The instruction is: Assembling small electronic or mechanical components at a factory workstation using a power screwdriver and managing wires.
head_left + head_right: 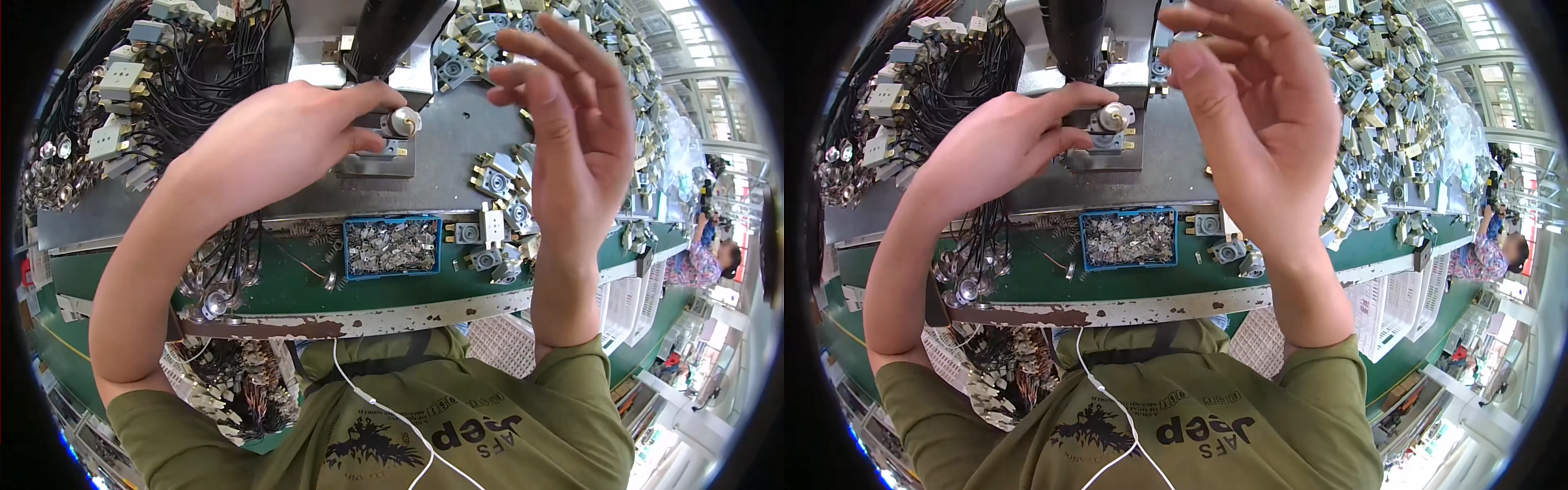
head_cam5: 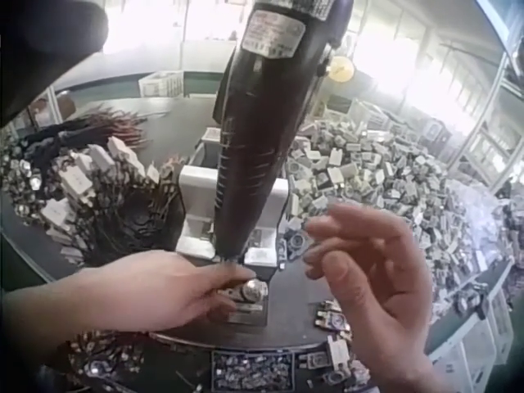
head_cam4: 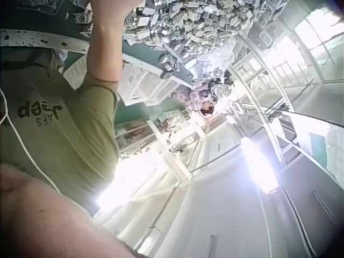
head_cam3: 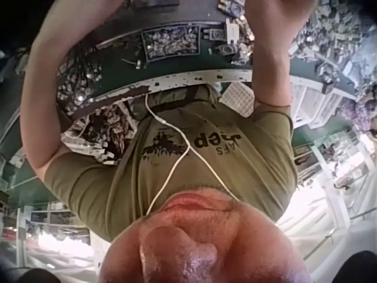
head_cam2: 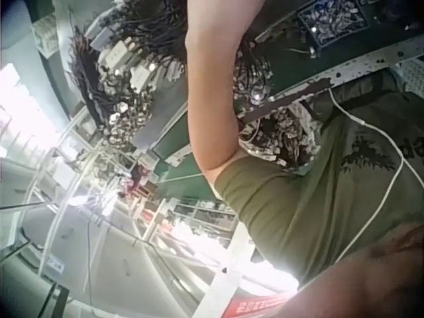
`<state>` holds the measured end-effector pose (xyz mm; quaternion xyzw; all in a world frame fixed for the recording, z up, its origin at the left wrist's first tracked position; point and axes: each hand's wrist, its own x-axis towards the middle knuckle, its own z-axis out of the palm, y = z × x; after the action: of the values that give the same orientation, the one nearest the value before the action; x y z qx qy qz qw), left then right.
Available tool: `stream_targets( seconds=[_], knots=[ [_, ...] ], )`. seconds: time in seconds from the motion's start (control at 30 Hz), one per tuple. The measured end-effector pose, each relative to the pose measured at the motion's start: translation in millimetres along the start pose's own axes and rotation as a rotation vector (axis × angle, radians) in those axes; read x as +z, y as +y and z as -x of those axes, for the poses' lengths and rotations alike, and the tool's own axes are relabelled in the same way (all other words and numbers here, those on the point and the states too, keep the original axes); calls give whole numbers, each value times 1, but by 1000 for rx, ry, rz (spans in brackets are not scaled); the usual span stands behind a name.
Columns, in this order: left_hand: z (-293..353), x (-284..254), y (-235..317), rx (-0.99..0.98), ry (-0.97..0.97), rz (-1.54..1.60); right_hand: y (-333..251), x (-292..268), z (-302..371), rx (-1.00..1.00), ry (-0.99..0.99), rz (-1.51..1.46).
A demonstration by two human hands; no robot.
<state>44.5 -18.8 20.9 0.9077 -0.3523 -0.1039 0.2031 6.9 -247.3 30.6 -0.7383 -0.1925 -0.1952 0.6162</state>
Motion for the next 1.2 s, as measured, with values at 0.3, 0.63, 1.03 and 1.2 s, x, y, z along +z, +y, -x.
stream_targets(
  seconds=[0.3, 0.63, 1.03, 1.2],
  knots=[
    [-2, 17, -16, -170, -219, 145, -4, 15, -19, -27, 221, -21],
    [-1, 46, -34, 145, 155, -136, 31, 44, -72, -75, 275, -88],
    [1, 48, -27, 72, 147, -67, -14, -6, -52, -127, 192, -164],
    [1, 47, -17, 70, 115, -63, -6, -6, -75, -155, 189, -196]
  ],
)
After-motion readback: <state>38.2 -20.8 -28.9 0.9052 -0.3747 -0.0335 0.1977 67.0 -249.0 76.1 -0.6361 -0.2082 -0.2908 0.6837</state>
